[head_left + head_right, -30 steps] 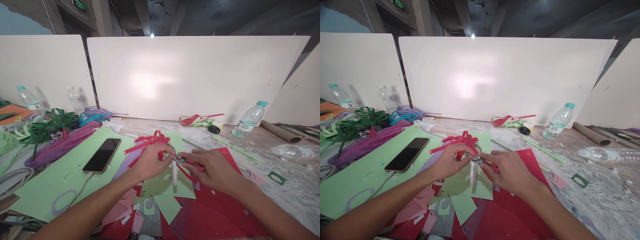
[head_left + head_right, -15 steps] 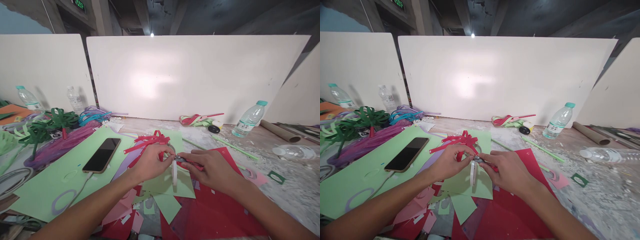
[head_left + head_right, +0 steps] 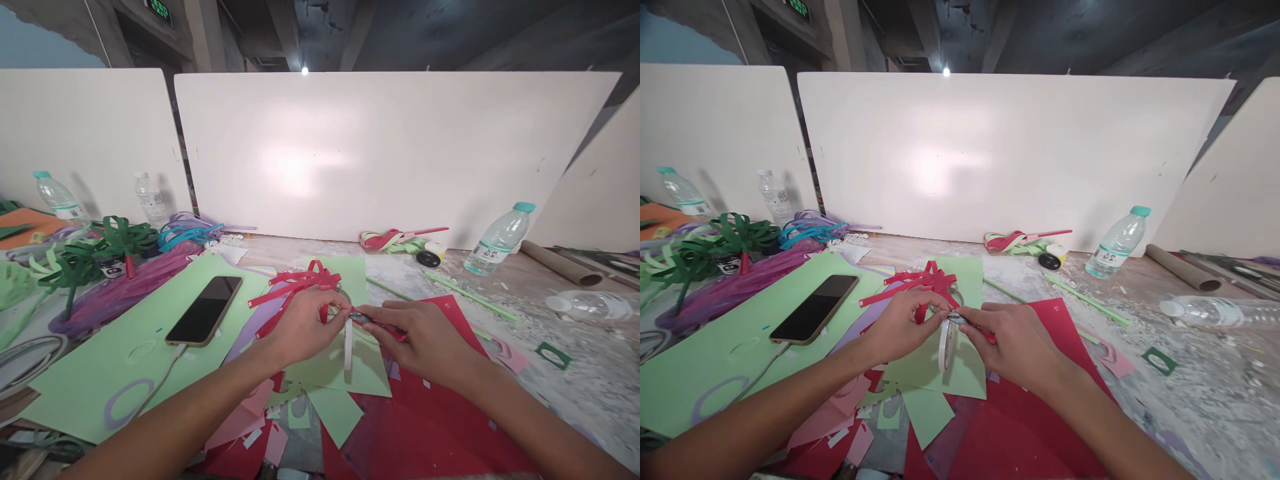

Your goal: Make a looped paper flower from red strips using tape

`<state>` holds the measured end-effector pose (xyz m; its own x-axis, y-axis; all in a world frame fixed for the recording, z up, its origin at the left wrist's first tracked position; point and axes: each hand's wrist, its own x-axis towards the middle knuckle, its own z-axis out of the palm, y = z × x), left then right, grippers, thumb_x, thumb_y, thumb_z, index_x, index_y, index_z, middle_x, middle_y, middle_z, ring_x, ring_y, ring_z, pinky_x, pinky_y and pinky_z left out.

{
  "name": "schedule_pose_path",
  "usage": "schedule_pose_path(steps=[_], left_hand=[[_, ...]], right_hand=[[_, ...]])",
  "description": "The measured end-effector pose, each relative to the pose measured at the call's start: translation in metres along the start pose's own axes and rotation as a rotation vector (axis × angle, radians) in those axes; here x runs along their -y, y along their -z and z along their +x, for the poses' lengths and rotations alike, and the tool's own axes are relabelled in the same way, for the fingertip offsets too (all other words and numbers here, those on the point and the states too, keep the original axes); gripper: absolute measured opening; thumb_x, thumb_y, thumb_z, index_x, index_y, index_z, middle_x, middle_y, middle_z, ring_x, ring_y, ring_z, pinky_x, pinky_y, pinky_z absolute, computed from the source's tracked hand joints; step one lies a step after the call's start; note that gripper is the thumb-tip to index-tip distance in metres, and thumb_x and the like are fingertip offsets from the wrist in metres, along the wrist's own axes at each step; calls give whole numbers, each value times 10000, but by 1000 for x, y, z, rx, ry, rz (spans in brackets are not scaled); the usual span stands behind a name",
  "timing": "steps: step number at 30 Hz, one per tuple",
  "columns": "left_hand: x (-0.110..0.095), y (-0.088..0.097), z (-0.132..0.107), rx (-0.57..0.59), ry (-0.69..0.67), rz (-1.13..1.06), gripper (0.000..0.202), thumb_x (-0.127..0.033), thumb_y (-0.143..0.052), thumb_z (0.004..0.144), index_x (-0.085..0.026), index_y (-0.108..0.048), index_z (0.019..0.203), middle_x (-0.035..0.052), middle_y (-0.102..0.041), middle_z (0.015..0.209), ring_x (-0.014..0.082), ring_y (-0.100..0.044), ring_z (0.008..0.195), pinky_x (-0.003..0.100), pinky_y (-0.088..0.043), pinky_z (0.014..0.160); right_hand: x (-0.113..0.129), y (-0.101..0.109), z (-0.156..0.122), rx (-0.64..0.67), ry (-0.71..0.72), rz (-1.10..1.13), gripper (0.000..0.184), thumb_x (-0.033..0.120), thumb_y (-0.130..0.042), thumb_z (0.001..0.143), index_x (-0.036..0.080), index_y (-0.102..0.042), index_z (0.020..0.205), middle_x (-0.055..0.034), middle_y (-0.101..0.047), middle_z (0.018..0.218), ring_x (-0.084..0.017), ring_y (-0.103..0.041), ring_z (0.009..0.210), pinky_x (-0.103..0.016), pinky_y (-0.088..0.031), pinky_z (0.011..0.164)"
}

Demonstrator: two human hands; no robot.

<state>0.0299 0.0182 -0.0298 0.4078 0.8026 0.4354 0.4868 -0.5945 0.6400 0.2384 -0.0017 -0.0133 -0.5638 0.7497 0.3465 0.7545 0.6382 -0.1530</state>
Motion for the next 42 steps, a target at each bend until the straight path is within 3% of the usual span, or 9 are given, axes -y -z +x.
schedule_pose_path(steps=[8, 16, 23, 27, 31, 38, 42], left_hand=[[1, -4, -2, -4, -24, 64, 169, -262, -477, 879, -225, -640, 855, -10, -711, 915, 178, -602, 806, 339, -410, 884], [-5, 1, -1, 30, 67, -177, 172, -278, -477, 871, -196, -611, 803, 1, -662, 827, 151, -585, 783, 245, -449, 690], [1, 3, 4, -23, 137, -366, 219, -346, -499, 874, -174, -617, 807, 31, -651, 830, 163, -591, 809, 271, -461, 743], [3, 4, 5, -62, 153, -382, 236, -364, -497, 875, -173, -612, 800, 28, -625, 788, 155, -571, 762, 266, -452, 699], [4, 4, 6, -125, 134, -403, 235, -357, -500, 872, -172, -596, 762, 6, -583, 711, 134, -544, 691, 260, -437, 666], [3, 5, 7, -82, 167, -445, 237, -367, -512, 866, -172, -617, 780, 26, -625, 758, 155, -581, 758, 277, -460, 719], [2, 6, 7, -80, 200, -481, 218, -362, -531, 857, -176, -619, 784, 35, -643, 798, 162, -591, 790, 275, -465, 726]], right_hand=[[0, 0, 0, 15, -18, 4, 297, 321, -446, 940, 262, -670, 1125, -27, -696, 701, -160, -612, 596, -238, -363, 534], [-5, 7, 0, 8, -71, 73, 356, 390, -485, 907, 242, -644, 1188, -42, -712, 775, -169, -607, 625, -244, -411, 527], [-9, 10, 5, 60, -78, 266, 349, 389, -441, 919, 226, -667, 1129, -36, -694, 763, -139, -536, 548, -233, -387, 491], [-1, 10, 5, 207, -48, 401, 388, 417, -383, 943, 201, -687, 1048, -12, -618, 630, -129, -470, 508, -226, -323, 450], [11, 8, 1, 312, 39, 406, 318, 384, -447, 921, 237, -693, 1060, -25, -670, 708, -141, -532, 560, -228, -368, 485], [27, -6, -2, 270, 62, 319, 306, 356, -570, 868, 269, -642, 1152, -38, -716, 953, -179, -627, 755, -257, -436, 649], [39, -5, -3, 368, 148, 305, 206, 341, -592, 850, 272, -667, 1030, 18, -692, 762, -132, -571, 606, -225, -385, 575]])
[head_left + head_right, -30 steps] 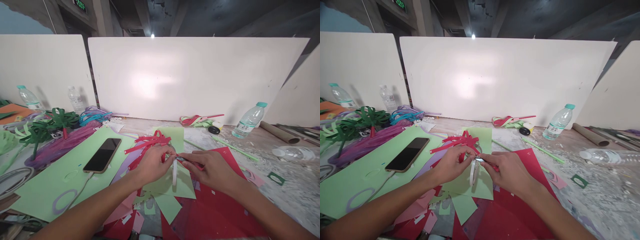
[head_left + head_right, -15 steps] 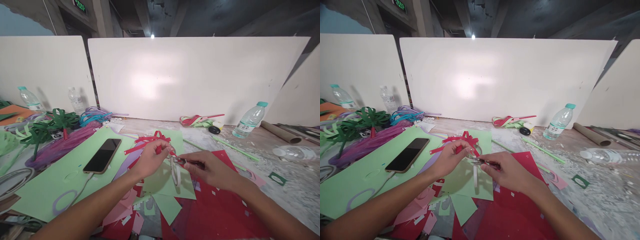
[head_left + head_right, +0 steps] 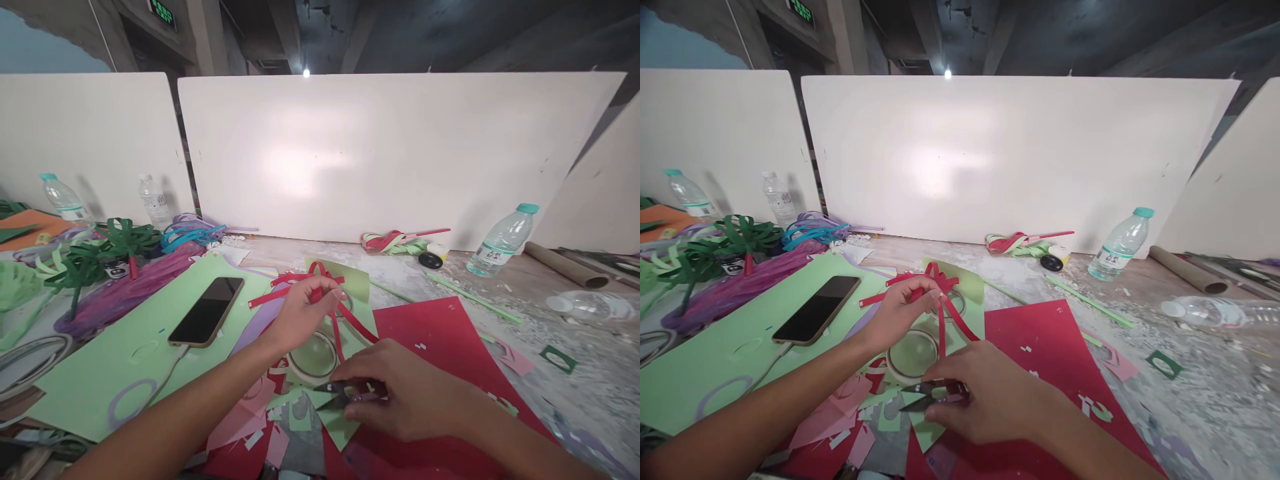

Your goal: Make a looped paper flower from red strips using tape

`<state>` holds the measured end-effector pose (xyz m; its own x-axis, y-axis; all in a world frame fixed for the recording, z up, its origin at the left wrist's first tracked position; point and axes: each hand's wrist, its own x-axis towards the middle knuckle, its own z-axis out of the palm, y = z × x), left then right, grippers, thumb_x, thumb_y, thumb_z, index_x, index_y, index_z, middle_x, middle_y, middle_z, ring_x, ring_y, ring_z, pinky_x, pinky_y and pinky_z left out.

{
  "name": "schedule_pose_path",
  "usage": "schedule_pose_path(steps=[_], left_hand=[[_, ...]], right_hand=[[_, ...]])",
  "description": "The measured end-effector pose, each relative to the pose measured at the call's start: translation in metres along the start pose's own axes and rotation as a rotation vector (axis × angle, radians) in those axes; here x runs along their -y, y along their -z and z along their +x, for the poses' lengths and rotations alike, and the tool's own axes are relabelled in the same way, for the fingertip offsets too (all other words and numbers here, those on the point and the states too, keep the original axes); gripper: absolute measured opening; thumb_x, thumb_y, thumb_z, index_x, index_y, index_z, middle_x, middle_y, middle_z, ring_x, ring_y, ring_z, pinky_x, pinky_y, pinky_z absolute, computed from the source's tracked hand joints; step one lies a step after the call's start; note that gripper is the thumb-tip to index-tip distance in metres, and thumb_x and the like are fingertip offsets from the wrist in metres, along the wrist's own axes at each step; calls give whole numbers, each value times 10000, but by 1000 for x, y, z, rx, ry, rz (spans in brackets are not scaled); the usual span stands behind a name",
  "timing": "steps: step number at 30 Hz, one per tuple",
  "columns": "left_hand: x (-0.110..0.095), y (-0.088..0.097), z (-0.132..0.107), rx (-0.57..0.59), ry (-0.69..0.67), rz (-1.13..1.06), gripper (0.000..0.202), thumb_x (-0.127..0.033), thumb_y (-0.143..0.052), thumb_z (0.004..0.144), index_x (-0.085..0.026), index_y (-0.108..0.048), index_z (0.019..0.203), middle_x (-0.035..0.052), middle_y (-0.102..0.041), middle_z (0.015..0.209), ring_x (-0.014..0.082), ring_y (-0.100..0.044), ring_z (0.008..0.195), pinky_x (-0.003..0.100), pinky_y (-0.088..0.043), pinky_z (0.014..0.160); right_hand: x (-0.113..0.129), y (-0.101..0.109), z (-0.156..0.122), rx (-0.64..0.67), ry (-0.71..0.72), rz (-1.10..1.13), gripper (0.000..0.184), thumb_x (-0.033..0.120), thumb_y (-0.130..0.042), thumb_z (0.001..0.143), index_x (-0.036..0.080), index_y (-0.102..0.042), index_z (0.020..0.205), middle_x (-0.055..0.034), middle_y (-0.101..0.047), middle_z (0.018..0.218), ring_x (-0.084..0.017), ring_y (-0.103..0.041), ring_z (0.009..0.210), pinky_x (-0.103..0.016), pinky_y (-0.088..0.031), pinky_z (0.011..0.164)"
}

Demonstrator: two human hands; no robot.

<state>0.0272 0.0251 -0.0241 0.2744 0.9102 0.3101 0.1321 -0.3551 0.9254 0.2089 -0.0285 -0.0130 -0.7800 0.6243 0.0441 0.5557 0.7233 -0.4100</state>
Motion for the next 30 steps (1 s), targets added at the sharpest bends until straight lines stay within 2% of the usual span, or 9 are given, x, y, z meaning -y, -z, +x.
schedule_pose_path(steps=[4, 8, 10, 12, 15, 18, 21, 25, 30], left_hand=[[0, 0, 0, 34, 5, -60, 205, -347, -538, 855, -169, -615, 788, 23, -616, 758, 140, -573, 727, 261, -460, 687], [-2, 0, 0, 74, -2, -75, 185, -312, -552, 848, -163, -611, 757, 11, -598, 729, 124, -559, 696, 241, -445, 659], [-3, 1, -1, 102, -20, -49, 171, -294, -558, 844, -162, -613, 750, 13, -609, 742, 128, -564, 708, 242, -449, 675], [-3, 0, -1, 136, -40, -2, 162, -286, -551, 848, -163, -622, 770, 20, -630, 774, 139, -576, 739, 250, -456, 701], [-2, -2, -4, 143, -99, 118, 170, -278, -512, 872, -172, -633, 815, 25, -652, 814, 150, -586, 778, 254, -458, 718], [-1, -5, -8, 109, -224, 274, 165, -244, -485, 886, -181, -626, 828, 21, -664, 828, 148, -586, 779, 256, -455, 722], [4, -9, -11, 92, -357, 421, 146, -206, -482, 885, -185, -617, 835, 14, -680, 832, 146, -584, 755, 276, -451, 744], [11, -9, -12, 62, -493, 565, 142, -209, -486, 893, -196, -623, 858, 7, -697, 838, 149, -592, 751, 302, -443, 783], [14, -9, -11, 44, -586, 616, 150, -234, -493, 891, -194, -637, 902, 19, -710, 831, 158, -596, 734, 286, -457, 696]], right_hand=[[5, 0, -2, 54, -4, -61, 73, 302, -629, 806, 233, -653, 803, 47, -609, 603, -106, -484, 513, -215, -317, 507], [0, -6, -1, 9, 7, -88, 143, 321, -719, 713, 216, -627, 684, 42, -601, 621, -115, -511, 561, -225, -328, 544], [-6, -7, 1, -125, 0, -54, 141, 347, -695, 745, 217, -642, 727, 21, -618, 667, -135, -536, 619, -240, -347, 583], [-13, -6, 3, -326, -57, 48, 171, 355, -624, 812, 198, -638, 746, -2, -606, 673, -140, -524, 626, -248, -352, 583], [-24, 0, 7, -502, -224, 457, 294, 410, -558, 856, 174, -584, 683, 12, -518, 592, -115, -454, 542, -234, -327, 506], [-31, 4, 10, -420, -393, 1016, 341, 469, -594, 820, 169, -557, 663, 39, -455, 559, -80, -389, 466, -208, -278, 430], [-33, 3, 12, -316, -491, 1355, 286, 420, -684, 746, 157, -585, 692, 29, -494, 635, -59, -385, 463, -191, -255, 402], [-35, -1, 13, -245, -571, 1530, 250, 355, -706, 709, 140, -598, 640, 25, -476, 613, -57, -383, 468, -179, -256, 386], [-36, -2, 13, -231, -627, 1625, 201, 296, -710, 688, 136, -600, 635, 27, -478, 606, -48, -373, 463, -165, -258, 379]])
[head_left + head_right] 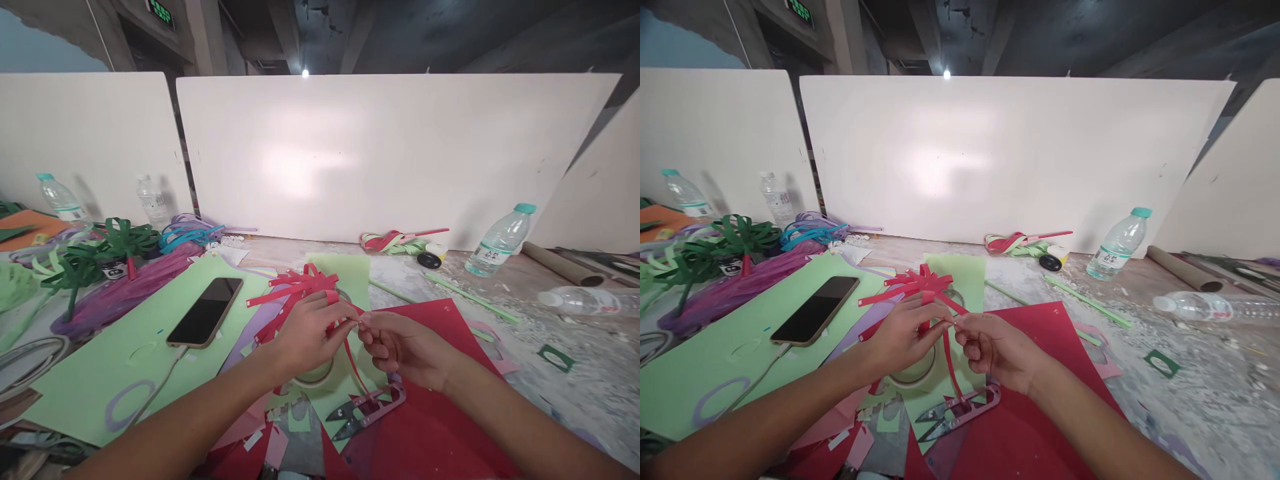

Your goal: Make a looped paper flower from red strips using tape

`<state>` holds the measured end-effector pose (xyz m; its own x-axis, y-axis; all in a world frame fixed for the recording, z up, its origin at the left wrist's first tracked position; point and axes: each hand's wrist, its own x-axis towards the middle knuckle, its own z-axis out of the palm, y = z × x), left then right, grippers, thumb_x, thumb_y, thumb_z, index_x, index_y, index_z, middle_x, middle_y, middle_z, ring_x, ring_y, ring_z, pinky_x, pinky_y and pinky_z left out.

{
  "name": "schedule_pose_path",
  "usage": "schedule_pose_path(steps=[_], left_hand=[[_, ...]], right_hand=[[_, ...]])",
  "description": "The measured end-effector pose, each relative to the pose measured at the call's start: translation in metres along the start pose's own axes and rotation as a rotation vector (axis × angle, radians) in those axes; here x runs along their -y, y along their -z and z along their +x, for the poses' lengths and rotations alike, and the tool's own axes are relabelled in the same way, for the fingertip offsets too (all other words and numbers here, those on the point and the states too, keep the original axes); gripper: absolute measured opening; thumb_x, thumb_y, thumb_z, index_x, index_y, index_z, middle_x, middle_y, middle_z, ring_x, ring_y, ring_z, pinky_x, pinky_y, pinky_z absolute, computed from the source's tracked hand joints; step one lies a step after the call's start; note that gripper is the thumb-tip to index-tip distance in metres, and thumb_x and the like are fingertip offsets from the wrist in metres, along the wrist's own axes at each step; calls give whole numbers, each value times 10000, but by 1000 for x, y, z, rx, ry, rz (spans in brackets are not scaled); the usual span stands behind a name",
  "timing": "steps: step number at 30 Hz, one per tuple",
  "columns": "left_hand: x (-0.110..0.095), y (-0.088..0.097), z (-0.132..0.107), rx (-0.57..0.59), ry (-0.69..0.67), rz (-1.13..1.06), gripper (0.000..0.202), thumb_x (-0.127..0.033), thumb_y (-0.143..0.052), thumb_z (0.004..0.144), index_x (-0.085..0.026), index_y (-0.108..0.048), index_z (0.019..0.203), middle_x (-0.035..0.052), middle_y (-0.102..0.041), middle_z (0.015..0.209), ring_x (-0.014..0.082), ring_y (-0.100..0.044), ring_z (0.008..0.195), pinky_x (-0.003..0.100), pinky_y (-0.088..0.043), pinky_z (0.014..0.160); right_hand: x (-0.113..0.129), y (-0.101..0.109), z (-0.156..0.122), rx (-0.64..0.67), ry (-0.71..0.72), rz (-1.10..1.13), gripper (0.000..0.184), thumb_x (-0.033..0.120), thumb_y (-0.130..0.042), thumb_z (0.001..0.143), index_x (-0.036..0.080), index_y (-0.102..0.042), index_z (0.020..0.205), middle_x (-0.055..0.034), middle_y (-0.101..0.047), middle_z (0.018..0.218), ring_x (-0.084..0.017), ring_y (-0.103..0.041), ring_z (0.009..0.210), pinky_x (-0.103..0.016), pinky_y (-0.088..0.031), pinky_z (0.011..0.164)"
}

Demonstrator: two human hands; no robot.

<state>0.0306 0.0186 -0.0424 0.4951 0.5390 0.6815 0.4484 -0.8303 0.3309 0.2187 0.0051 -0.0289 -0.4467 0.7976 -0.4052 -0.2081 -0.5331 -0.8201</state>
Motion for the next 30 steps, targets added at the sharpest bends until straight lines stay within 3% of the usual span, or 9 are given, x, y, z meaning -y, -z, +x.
schedule_pose_path(steps=[4, 9, 13, 16, 20, 23, 28, 30], left_hand=[[-3, 0, 0, 30, 21, -40, 171, -241, -490, 889, -186, -651, 907, 33, -713, 841, 169, -606, 759, 302, -464, 721], [-7, 7, 3, 58, 271, -326, 220, -279, -491, 882, -175, -627, 1020, 66, -690, 964, 192, -613, 876, 321, -473, 804], [-6, 10, 6, 50, 462, -647, 340, -274, -368, 935, -175, -558, 1199, 99, -655, 1125, 207, -602, 1009, 339, -465, 870], [-5, 9, 5, 75, 518, -703, 402, -300, -344, 956, -216, -456, 1333, 86, -607, 1243, 213, -507, 1198, 385, -350, 1031], [-7, 6, 1, 121, 539, -740, 500, -381, -305, 971, -307, -219, 1458, 62, -521, 1355, 216, -384, 1319, 430, -230, 1107], [-10, 4, -1, 154, 514, -744, 558, -407, -301, 968, -302, -106, 1480, 66, -476, 1395, 222, -340, 1346, 431, -218, 1116], [-12, -1, -3, 175, 508, -646, 591, -447, -332, 947, -274, -141, 1478, 82, -485, 1368, 270, -348, 1326, 439, -283, 1079], [-11, -4, -4, 169, 527, -645, 617, -439, -377, 934, -266, -136, 1476, 101, -504, 1329, 268, -417, 1268, 427, -342, 1032]], right_hand=[[-1, -2, 2, -16, 24, 4, 188, 274, -719, 666, 139, -591, 639, 36, -468, 582, -45, -348, 455, -166, -260, 389], [0, 1, 3, -30, 183, -53, 227, 283, -721, 675, 157, -544, 607, 49, -430, 572, -54, -314, 460, -196, -259, 414], [1, 2, 1, -50, 392, -345, 233, 367, -663, 780, 186, -550, 688, 53, -416, 567, -79, -330, 476, -222, -271, 447], [-5, -3, 1, -25, 546, -527, 209, 388, -650, 805, 212, -537, 797, 39, -467, 661, -100, -379, 546, -231, -305, 494], [-20, -12, 7, -15, 670, -454, 232, 361, -629, 834, 231, -439, 800, 13, -531, 836, -114, -418, 640, -235, -353, 552], [-29, -18, 13, 42, 675, -336, 273, 347, -638, 829, 231, -398, 771, 30, -508, 773, -112, -420, 634, -226, -352, 546], [-32, -20, 22, 2, 683, -242, 387, 352, -720, 746, 222, -357, 712, 40, -482, 799, -81, -410, 563, -213, -328, 489], [-30, -18, 23, -53, 686, -242, 386, 355, -720, 746, 225, -357, 720, 50, -483, 743, -76, -378, 530, -207, -300, 463]])
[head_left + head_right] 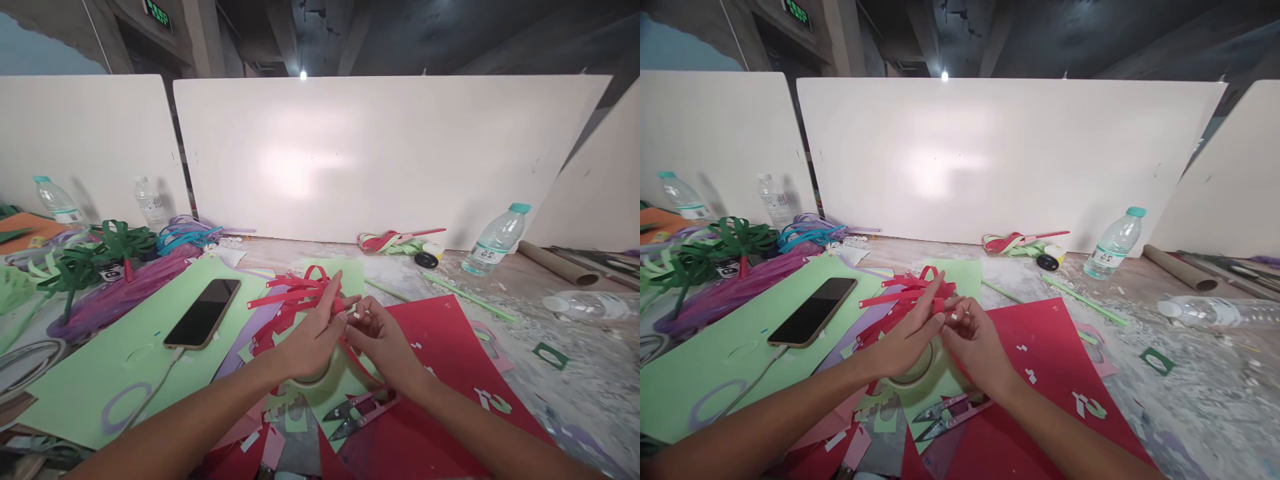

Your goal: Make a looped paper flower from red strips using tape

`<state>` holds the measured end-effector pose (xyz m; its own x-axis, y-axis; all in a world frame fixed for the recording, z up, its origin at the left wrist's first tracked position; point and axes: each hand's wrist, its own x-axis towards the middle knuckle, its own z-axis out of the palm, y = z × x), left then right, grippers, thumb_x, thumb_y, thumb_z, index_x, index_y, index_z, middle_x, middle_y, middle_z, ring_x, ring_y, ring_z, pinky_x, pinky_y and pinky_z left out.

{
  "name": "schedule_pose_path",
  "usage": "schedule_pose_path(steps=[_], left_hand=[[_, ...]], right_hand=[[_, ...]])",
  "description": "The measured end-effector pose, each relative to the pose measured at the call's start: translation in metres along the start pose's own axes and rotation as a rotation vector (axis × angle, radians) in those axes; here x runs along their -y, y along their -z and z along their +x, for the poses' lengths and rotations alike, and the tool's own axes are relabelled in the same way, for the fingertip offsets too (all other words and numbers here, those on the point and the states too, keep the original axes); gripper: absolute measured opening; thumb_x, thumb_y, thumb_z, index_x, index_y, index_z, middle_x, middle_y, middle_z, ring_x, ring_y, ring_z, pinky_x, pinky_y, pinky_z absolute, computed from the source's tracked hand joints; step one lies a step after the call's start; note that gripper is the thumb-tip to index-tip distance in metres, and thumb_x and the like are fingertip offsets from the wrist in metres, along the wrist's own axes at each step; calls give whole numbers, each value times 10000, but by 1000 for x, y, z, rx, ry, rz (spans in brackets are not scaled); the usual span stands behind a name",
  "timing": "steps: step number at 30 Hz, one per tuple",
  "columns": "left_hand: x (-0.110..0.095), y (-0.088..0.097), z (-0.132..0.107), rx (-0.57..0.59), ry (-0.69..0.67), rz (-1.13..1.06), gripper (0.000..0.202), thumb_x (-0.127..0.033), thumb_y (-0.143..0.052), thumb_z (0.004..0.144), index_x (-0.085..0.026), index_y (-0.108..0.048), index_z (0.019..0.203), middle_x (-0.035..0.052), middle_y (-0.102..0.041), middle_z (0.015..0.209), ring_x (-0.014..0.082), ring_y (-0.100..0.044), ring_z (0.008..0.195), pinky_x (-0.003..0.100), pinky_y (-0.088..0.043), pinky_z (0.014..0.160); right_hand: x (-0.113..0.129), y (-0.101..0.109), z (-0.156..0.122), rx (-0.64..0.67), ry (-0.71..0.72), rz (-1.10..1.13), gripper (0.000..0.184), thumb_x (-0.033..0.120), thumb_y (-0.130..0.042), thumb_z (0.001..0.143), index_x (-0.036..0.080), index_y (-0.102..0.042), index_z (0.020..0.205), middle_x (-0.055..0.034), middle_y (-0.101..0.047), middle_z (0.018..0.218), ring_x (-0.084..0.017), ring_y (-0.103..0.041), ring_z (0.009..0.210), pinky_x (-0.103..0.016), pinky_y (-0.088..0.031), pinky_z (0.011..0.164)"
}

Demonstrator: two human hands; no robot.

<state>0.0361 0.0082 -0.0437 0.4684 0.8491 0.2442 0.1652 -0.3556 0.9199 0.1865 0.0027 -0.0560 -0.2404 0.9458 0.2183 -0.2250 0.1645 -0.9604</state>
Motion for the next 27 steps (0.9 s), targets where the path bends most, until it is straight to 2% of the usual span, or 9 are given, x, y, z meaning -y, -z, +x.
schedule_pose_path(steps=[3, 6, 9, 11, 14, 18, 27], left_hand=[[3, -1, 3, -86, 54, -57, 646, -431, -477, 894, -258, -178, 1440, 110, -555, 1210, 222, -578, 1014, 377, -457, 861], [4, 1, 8, -184, 78, -82, 459, -426, -562, 842, -201, -441, 1223, 73, -601, 1016, 164, -590, 807, 299, -469, 712], [1, 4, 12, -130, 58, -34, 250, -399, -584, 820, -156, -592, 875, 32, -609, 822, 136, -553, 719, 250, -434, 646], [-1, 5, 13, -97, 49, 0, 232, -374, -568, 824, -151, -613, 777, 18, -606, 755, 126, -531, 680, 236, -413, 616], [-4, 6, 13, -115, 41, 33, 221, -333, -537, 833, -154, -626, 738, 5, -607, 722, 119, -518, 657, 227, -399, 604], [-4, 6, 12, -136, 29, 56, 206, -293, -530, 825, -152, -635, 718, -2, -604, 701, 115, -503, 647, 221, -390, 606], [-5, 5, 11, -102, 43, 29, 200, -260, -509, 812, -153, -632, 696, -22, -521, 631, 100, -434, 594, 209, -332, 548]], right_hand=[[2, 6, 2, -77, 2, -11, 369, 340, -709, 762, 231, -357, 745, 80, -426, 620, -78, -335, 510, -200, -266, 458], [5, 10, 2, -141, 31, -21, 367, 334, -708, 762, 230, -356, 757, 77, -432, 639, -82, -347, 536, -205, -280, 484], [6, 11, 1, -157, 52, -82, 348, 335, -693, 775, 226, -363, 747, 68, -428, 652, -89, -356, 553, -217, -290, 504], [5, 11, 1, -149, 47, -129, 329, 344, -682, 783, 226, -377, 741, 72, -394, 621, -92, -339, 537, -222, -280, 500], [5, 13, 1, -131, 39, -199, 304, 378, -667, 786, 227, -405, 750, 71, -375, 596, -101, -328, 523, -229, -271, 492], [12, 14, -1, -95, 35, -327, 230, 392, -623, 811, 213, -485, 771, 42, -421, 642, -117, -366, 569, -242, -299, 522], [19, 19, -2, -13, 77, -608, 188, 330, -524, 863, 193, -565, 743, 20, -457, 614, -132, -387, 576, -260, -302, 536]])
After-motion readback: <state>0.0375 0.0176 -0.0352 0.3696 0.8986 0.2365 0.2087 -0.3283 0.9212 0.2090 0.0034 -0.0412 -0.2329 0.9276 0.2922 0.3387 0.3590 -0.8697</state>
